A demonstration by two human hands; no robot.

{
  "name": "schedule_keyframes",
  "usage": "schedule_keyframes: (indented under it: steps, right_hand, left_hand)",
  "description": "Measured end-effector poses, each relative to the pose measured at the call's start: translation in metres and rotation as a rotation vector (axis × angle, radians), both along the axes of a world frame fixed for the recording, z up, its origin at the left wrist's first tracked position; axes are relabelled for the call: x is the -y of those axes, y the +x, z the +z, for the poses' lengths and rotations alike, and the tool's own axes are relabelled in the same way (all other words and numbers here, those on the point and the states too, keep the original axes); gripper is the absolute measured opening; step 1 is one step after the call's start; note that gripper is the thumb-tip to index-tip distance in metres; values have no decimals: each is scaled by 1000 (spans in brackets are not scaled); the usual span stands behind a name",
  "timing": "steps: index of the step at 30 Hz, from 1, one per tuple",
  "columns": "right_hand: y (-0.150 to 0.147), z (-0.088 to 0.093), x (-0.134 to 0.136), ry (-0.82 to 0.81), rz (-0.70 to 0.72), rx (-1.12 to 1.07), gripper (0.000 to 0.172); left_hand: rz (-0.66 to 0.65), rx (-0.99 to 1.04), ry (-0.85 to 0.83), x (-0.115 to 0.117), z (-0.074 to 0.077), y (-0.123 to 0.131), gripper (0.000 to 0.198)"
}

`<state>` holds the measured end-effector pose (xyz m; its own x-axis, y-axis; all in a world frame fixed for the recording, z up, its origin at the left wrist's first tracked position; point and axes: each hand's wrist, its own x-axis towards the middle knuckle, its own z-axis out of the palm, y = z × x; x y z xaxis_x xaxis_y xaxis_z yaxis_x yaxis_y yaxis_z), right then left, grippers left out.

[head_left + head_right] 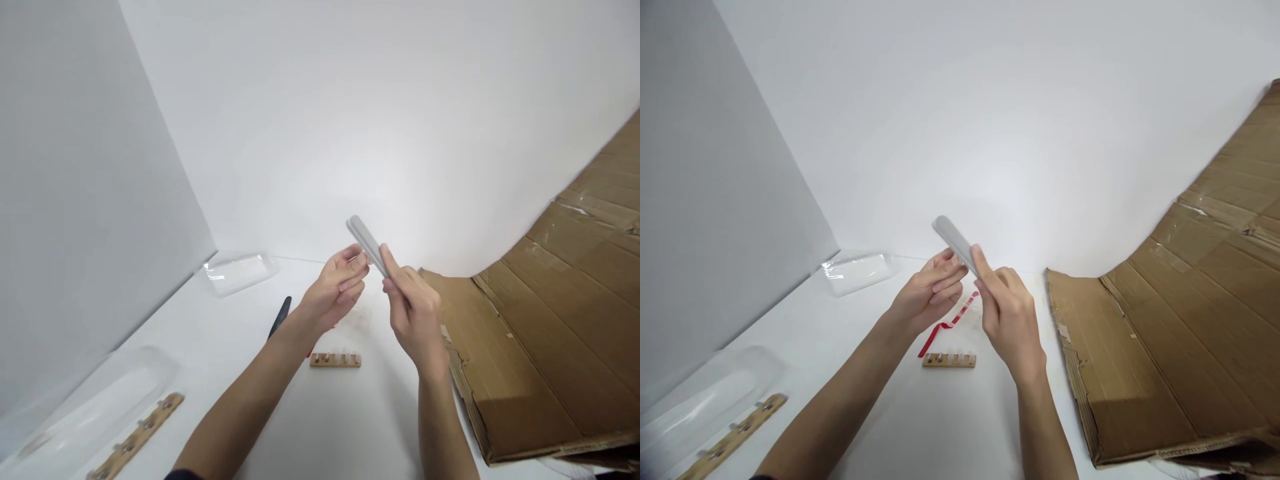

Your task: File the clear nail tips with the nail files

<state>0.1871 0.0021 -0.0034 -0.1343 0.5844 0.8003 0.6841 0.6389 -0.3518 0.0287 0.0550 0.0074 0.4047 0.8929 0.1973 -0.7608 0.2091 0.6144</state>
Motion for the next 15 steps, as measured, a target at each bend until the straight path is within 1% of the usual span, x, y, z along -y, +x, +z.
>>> schedule_keyframes:
  steps: [2, 3, 6, 7, 10, 11, 13, 14, 15]
  right_hand:
    - [0, 1, 1, 9, -90, 14, 48]
    - [0, 1, 1, 25, -95, -1, 48]
    - [-1, 3, 2, 27, 17, -22, 49]
    - [-1, 4, 2, 10, 23, -14, 50]
    - [-1, 5, 2, -13, -51, -24, 49]
    - [-1, 5, 2, -15, -41, -38, 49]
    - [-1, 5, 3, -35, 30, -40, 49]
    - [-1, 5, 4, -52, 38, -33, 48]
    - [0, 6, 5, -64, 14, -26, 47]
  left_hand:
    - [14, 8, -9, -2, -1, 0, 39]
    - [16, 8, -8, -2, -2, 0, 40]
    - [-2, -10, 16, -2, -4, 1, 40]
    - [-7, -16, 24, -2, -4, 1, 42]
    - [-2, -33, 45, -1, -3, 1, 50]
    - [2, -40, 54, -1, -3, 0, 51]
    - [18, -58, 71, 0, -3, 0, 52]
    - [36, -69, 80, 0, -3, 0, 53]
    - [63, -83, 91, 0, -3, 0, 55]
